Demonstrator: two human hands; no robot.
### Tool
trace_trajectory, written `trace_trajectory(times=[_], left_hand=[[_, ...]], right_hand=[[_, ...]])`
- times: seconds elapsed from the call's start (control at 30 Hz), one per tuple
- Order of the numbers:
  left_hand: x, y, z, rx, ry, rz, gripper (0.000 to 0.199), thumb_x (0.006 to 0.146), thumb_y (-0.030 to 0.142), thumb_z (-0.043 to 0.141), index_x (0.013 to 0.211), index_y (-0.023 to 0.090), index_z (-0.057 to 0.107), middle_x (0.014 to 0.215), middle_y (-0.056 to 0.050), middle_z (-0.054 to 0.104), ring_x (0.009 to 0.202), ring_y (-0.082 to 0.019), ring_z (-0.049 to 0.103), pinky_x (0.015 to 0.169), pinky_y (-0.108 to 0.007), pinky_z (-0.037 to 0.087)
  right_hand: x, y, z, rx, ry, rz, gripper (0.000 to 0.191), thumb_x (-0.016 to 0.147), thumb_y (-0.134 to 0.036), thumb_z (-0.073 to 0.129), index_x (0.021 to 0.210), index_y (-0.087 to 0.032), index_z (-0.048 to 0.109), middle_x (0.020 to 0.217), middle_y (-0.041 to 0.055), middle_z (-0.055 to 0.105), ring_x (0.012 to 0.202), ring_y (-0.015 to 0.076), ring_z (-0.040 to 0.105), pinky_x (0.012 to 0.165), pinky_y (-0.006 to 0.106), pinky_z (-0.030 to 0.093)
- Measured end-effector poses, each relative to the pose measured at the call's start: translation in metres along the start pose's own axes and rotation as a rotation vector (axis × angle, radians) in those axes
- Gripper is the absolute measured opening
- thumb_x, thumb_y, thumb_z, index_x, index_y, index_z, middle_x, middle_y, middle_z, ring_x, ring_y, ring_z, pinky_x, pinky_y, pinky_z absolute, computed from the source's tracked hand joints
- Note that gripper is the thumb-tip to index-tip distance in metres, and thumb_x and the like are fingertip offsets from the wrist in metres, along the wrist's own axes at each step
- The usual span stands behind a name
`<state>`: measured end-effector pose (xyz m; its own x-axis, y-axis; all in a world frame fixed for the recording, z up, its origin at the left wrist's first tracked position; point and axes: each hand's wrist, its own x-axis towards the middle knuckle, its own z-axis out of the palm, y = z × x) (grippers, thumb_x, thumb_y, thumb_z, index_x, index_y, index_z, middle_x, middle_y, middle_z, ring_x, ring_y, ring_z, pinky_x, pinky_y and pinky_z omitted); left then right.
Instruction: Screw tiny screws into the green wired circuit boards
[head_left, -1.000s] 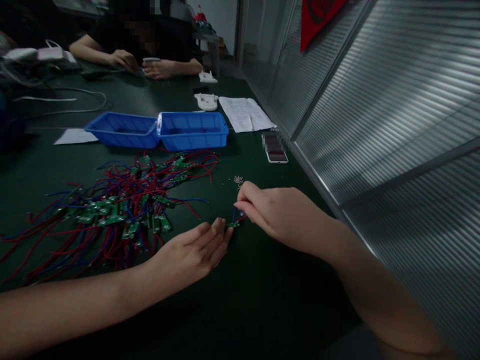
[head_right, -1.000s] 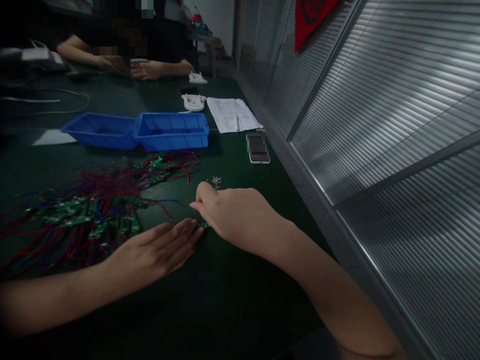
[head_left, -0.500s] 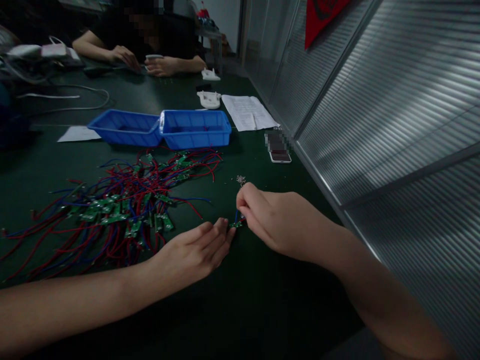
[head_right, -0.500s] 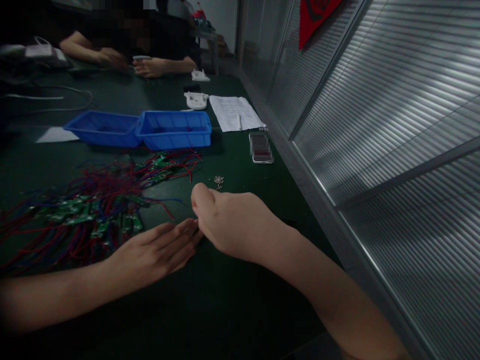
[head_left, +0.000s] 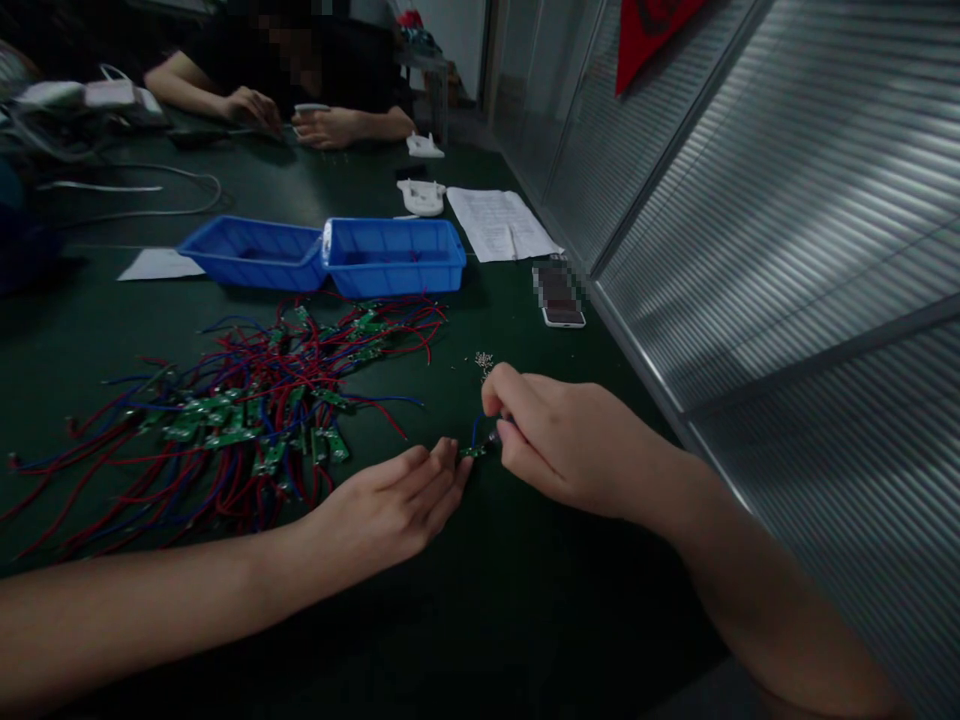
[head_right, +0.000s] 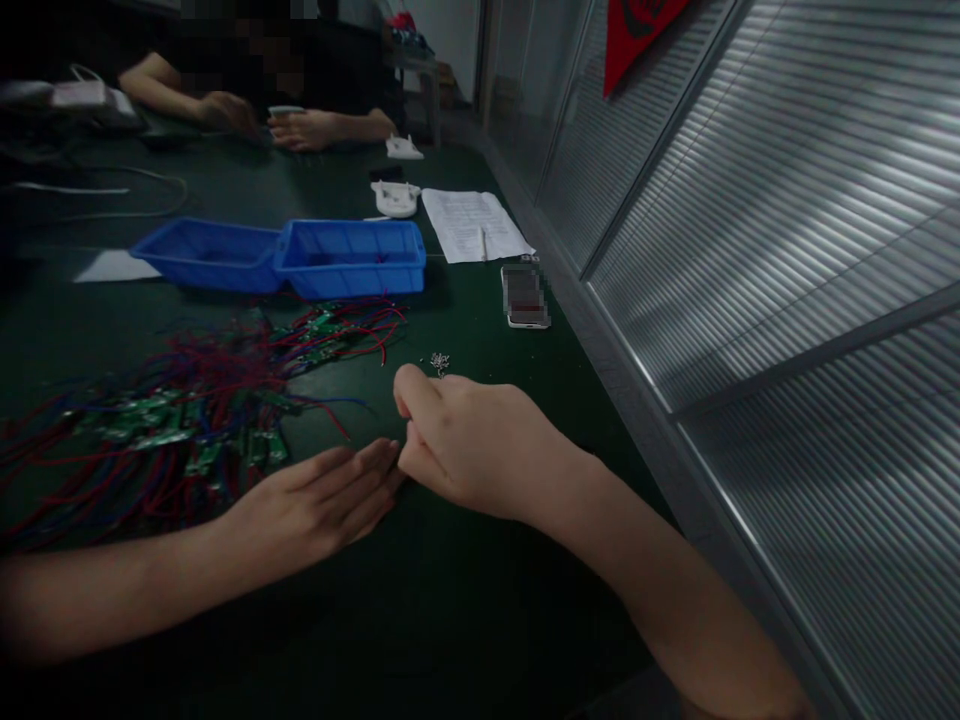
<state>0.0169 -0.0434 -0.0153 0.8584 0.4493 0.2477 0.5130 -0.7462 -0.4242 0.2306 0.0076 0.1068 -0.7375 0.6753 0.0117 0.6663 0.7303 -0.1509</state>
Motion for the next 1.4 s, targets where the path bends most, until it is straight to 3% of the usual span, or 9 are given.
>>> trace_trajectory(times=[0.13, 0.37, 0.6, 0.73, 0.9, 0.97, 1.07, 1.17, 1.4], left_hand=[[0.0, -0.001, -0.001, -0.004, 0.021, 0.002, 0.034, 0.084, 0.021, 0.055, 0.117, 0.015, 0.056, 0.12, -0.01, 0.06, 0.117, -0.022, 0.05, 0.096, -0.034, 0.037], [0.002, -0.002, -0.003, -0.017, 0.031, 0.005, 0.034, 0.083, 0.016, 0.054, 0.117, 0.014, 0.055, 0.114, -0.01, 0.063, 0.111, -0.021, 0.054, 0.095, -0.034, 0.038], [0.003, -0.004, -0.007, -0.011, -0.008, 0.032, 0.036, 0.082, 0.011, 0.053, 0.118, 0.014, 0.055, 0.119, -0.011, 0.06, 0.114, -0.023, 0.053, 0.093, -0.034, 0.038], [0.001, -0.001, -0.003, -0.015, -0.007, -0.013, 0.039, 0.086, 0.019, 0.052, 0.124, 0.012, 0.051, 0.121, -0.013, 0.059, 0.117, -0.022, 0.051, 0.095, -0.033, 0.037], [0.0, -0.002, -0.003, -0.021, 0.025, -0.033, 0.038, 0.085, 0.02, 0.053, 0.123, 0.014, 0.052, 0.117, -0.011, 0.061, 0.116, -0.021, 0.051, 0.096, -0.033, 0.036], [0.0, -0.004, -0.004, -0.036, 0.021, -0.025, 0.035, 0.085, 0.019, 0.053, 0.12, 0.015, 0.054, 0.115, -0.009, 0.063, 0.115, -0.022, 0.052, 0.095, -0.033, 0.037], [0.002, -0.007, -0.007, -0.05, 0.001, -0.022, 0.034, 0.085, 0.02, 0.054, 0.119, 0.017, 0.055, 0.119, -0.009, 0.061, 0.115, -0.022, 0.052, 0.094, -0.034, 0.037], [0.006, -0.012, -0.009, -0.084, 0.01, -0.043, 0.035, 0.086, 0.024, 0.052, 0.121, 0.018, 0.054, 0.122, -0.008, 0.059, 0.117, -0.021, 0.05, 0.093, -0.034, 0.038], [0.013, -0.023, -0.016, -0.155, 0.038, -0.047, 0.03, 0.089, 0.026, 0.051, 0.119, 0.022, 0.055, 0.114, -0.001, 0.064, 0.116, -0.02, 0.049, 0.09, -0.035, 0.036]], right_hand=[[-0.004, -0.001, -0.005, -0.033, -0.09, -0.052, 0.024, 0.096, -0.032, 0.026, 0.099, -0.018, 0.046, 0.069, -0.001, 0.06, 0.055, 0.011, 0.054, 0.047, 0.024, 0.02], [0.002, 0.006, 0.006, -0.199, 0.02, 0.101, 0.053, 0.087, -0.065, 0.027, 0.076, -0.02, 0.054, 0.06, 0.0015, 0.058, 0.056, 0.0152, 0.056, 0.05, 0.025, 0.017], [0.003, 0.014, -0.001, 0.154, -0.022, 0.011, 0.017, 0.09, -0.023, 0.035, 0.103, -0.017, 0.043, 0.087, 0.0009, 0.06, 0.068, 0.0106, 0.055, 0.055, 0.022, 0.029], [0.003, 0.014, 0.0, 0.017, -0.001, -0.004, 0.024, 0.095, -0.031, 0.03, 0.097, -0.016, 0.049, 0.088, 0.0039, 0.059, 0.069, 0.0107, 0.053, 0.056, 0.023, 0.029], [0.005, 0.009, 0.011, -0.154, 0.093, 0.062, 0.053, 0.09, -0.059, 0.025, 0.084, -0.018, 0.058, 0.071, 0.0037, 0.057, 0.063, 0.0129, 0.05, 0.052, 0.026, 0.022], [0.006, 0.006, 0.011, -0.117, 0.113, 0.042, 0.047, 0.089, -0.056, 0.03, 0.083, -0.018, 0.057, 0.074, 0.0041, 0.057, 0.071, 0.0148, 0.051, 0.053, 0.026, 0.023], [0.005, 0.003, 0.008, -0.047, 0.117, -0.018, 0.021, 0.087, -0.03, 0.038, 0.094, -0.016, 0.052, 0.086, 0.0045, 0.058, 0.082, 0.0154, 0.049, 0.058, 0.025, 0.03], [0.003, 0.001, 0.006, -0.048, 0.102, -0.069, 0.019, 0.088, -0.019, 0.034, 0.1, -0.014, 0.048, 0.088, 0.005, 0.056, 0.077, 0.0137, 0.047, 0.061, 0.025, 0.033], [0.002, 0.0, 0.012, -0.202, 0.146, -0.051, 0.036, 0.095, -0.042, 0.027, 0.093, -0.018, 0.054, 0.081, 0.0049, 0.054, 0.071, 0.0138, 0.048, 0.062, 0.027, 0.03]])
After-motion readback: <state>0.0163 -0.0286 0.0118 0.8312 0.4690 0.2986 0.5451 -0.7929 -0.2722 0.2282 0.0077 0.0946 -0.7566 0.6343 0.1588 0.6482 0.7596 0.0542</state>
